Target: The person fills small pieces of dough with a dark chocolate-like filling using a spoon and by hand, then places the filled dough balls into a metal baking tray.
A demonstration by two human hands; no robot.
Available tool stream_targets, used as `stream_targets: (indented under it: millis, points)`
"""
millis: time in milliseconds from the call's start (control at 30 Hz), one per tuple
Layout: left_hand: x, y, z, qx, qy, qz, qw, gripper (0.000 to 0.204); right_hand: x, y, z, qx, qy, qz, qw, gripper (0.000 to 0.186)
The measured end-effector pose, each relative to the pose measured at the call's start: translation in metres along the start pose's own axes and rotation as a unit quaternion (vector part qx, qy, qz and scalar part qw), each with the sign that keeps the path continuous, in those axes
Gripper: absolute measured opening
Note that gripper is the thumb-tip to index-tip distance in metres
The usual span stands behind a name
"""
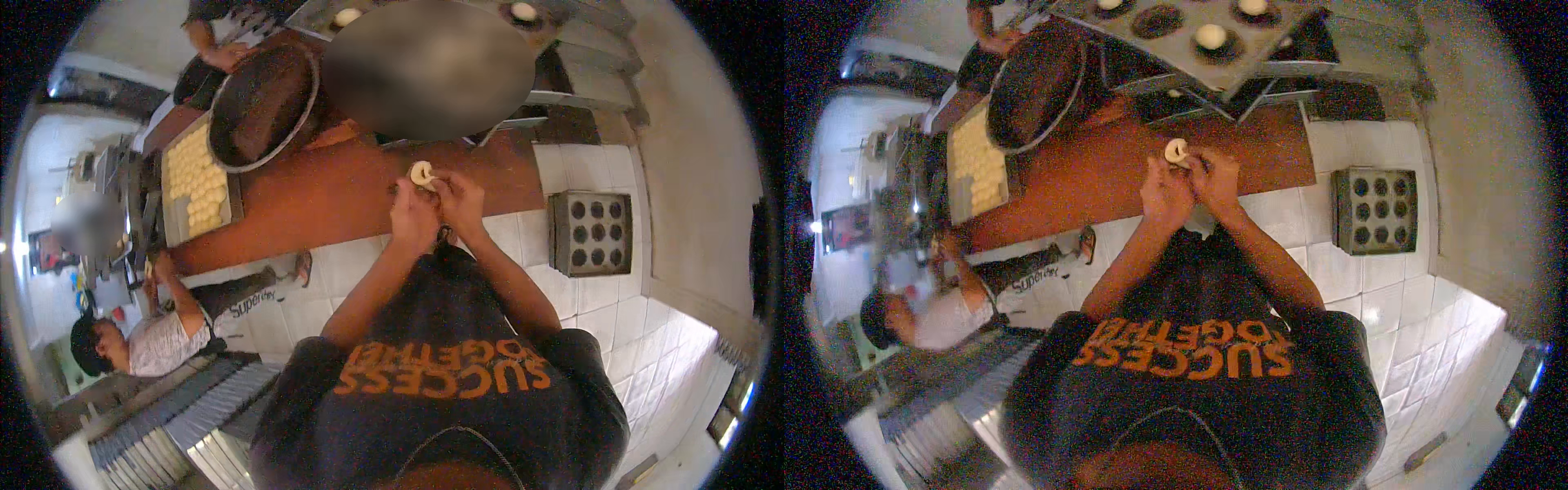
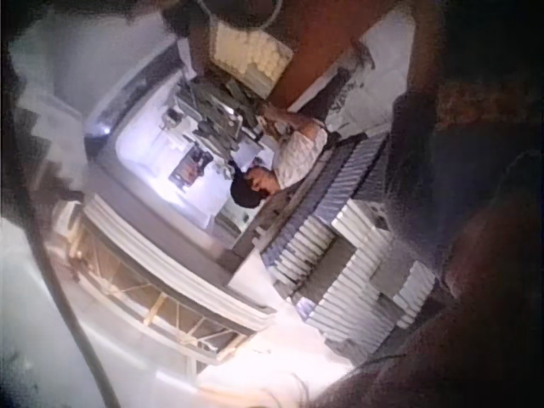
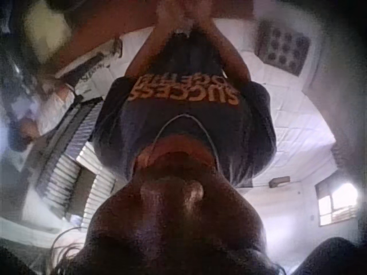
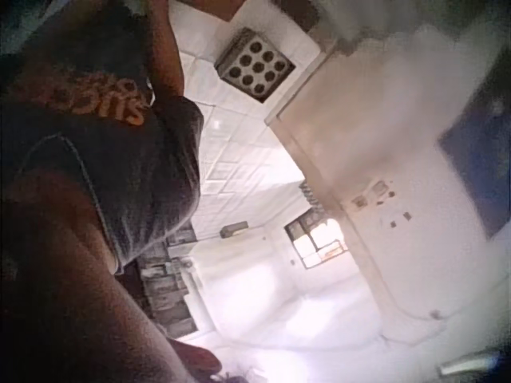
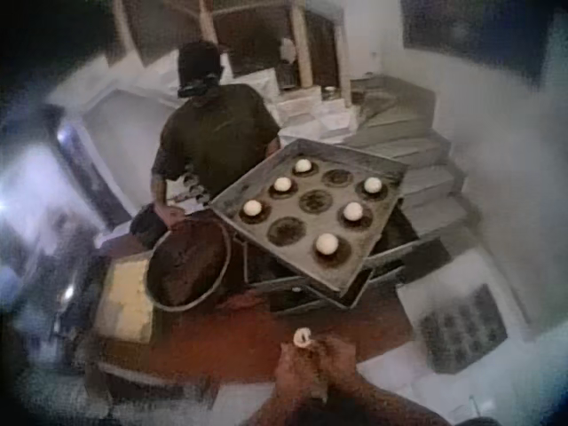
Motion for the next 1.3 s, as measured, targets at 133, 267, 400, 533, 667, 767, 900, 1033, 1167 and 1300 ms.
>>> stream_targets:
  millis: [133,267,400,533,667,767,900,1033,1167,1300]
  points:
    - [-0.006,0.012,-0.008,-0.089,0.107,0.048,0.989,0.041,-0.020,-0.007,-0.010,0.053,0.140,-0.053,0.987,0.024]
    - [-0.034,0.028,-0.005,-0.086,0.214,0.008,0.973,0.022,-0.023,-0.023,-0.028,-0.169,-0.242,0.076,0.952,0.017]
    - [-0.017,0.007,-0.005,-0.180,0.295,0.009,0.938,0.027,-0.012,-0.031,-0.029,0.030,-0.051,-0.025,0.998,0.019]
    - [-0.048,-0.008,0.022,-0.191,0.206,-0.006,0.960,0.033,0.014,-0.035,-0.037,0.073,-0.105,-0.050,0.991,0.019]
    - [-0.062,-0.020,0.036,-0.100,0.134,0.036,0.985,0.031,0.054,-0.046,-0.064,-0.181,-0.310,0.040,0.932,0.014]
    - [-0.056,-0.040,0.042,-0.098,0.080,0.032,0.991,0.024,0.071,-0.047,-0.059,-0.123,-0.271,0.009,0.955,0.014]
    - [-0.040,-0.063,0.057,-0.138,-0.035,0.017,0.990,0.021,0.084,-0.057,-0.070,-0.177,-0.318,0.001,0.931,0.014]
    - [-0.062,-0.068,0.056,-0.072,0.057,0.003,0.996,0.026,0.099,-0.066,-0.070,-0.139,-0.342,-0.026,0.929,0.017]
    - [-0.064,-0.083,0.056,-0.121,0.061,-0.003,0.991,0.029,0.100,-0.066,-0.076,-0.020,-0.303,-0.071,0.950,0.028]
    - [-0.040,-0.097,0.067,-0.140,-0.037,0.015,0.989,0.030,0.091,-0.075,-0.074,-0.076,-0.232,-0.015,0.970,0.026]
Point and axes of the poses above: each hand's wrist, its own y-axis towards the middle knuckle, its own x-axis out of the palm, z = x × y, the point moved 5 cm from there along y, towards the middle knuckle, and after that the axes turned 10 degrees about -z, right-handed, at the moved point
